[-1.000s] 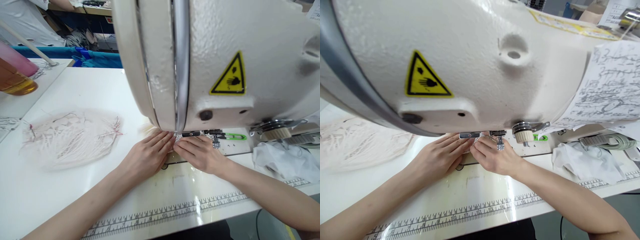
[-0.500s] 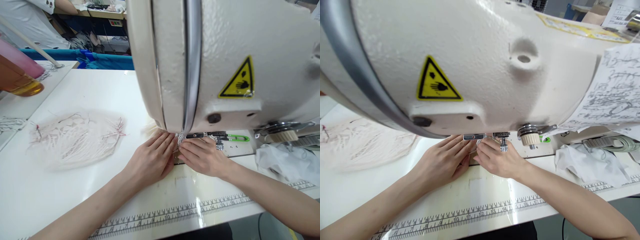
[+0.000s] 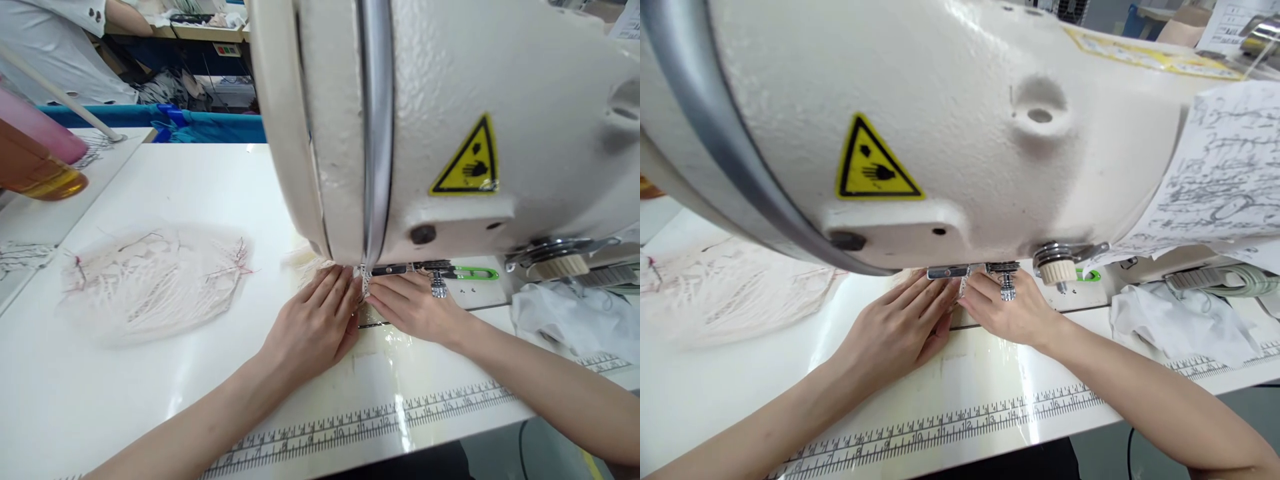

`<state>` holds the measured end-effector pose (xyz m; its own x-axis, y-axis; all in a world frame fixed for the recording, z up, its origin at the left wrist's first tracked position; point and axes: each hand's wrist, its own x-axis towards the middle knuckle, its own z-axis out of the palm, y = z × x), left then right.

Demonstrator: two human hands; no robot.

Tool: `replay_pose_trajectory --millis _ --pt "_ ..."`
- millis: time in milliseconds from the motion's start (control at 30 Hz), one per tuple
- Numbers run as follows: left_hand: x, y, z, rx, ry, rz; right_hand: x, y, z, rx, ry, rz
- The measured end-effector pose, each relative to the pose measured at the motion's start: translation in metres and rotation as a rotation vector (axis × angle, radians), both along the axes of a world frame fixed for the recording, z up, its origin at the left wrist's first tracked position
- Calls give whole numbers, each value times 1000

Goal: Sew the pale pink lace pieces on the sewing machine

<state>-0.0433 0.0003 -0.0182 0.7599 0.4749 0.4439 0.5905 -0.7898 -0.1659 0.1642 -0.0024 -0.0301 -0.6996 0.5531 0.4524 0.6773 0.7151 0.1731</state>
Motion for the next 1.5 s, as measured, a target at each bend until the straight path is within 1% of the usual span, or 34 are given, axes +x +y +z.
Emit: replay_pose_trajectory --millis 100,300,433,600,833,1000,1067,1200,1233,1367,1500 --pt "1 0 0 -2 -9 8 1 0 3 -16 43 -39" --pt "2 -2 1 -24 -22 26 5 -3 2 -56 157 -45" --pt "4 -1 2 -17 -18 33 5 -6 2 -22 145 -72" --pt "5 0 1 -5 -19 44 4 -9 2 -14 94 -164" --pt "6 1 0 -27 -4 66 5 -9 1 -40 82 -201" --pt "7 2 0 -23 1 69 5 -6 -2 -89 119 -186" --pt "7 1 0 -1 3 51 6 -4 -4 -108 144 -171" --pt "6 -1 -2 60 15 -60 7 -3 -4 -116 172 -155" --pt "5 -2 -3 49 17 -57 7 -3 -4 -116 174 -154" --pt "5 -1 -7 -42 15 48 7 -5 -2 -112 151 -183" --pt "4 1 -7 -48 -3 37 5 -7 -2 -121 134 -201"
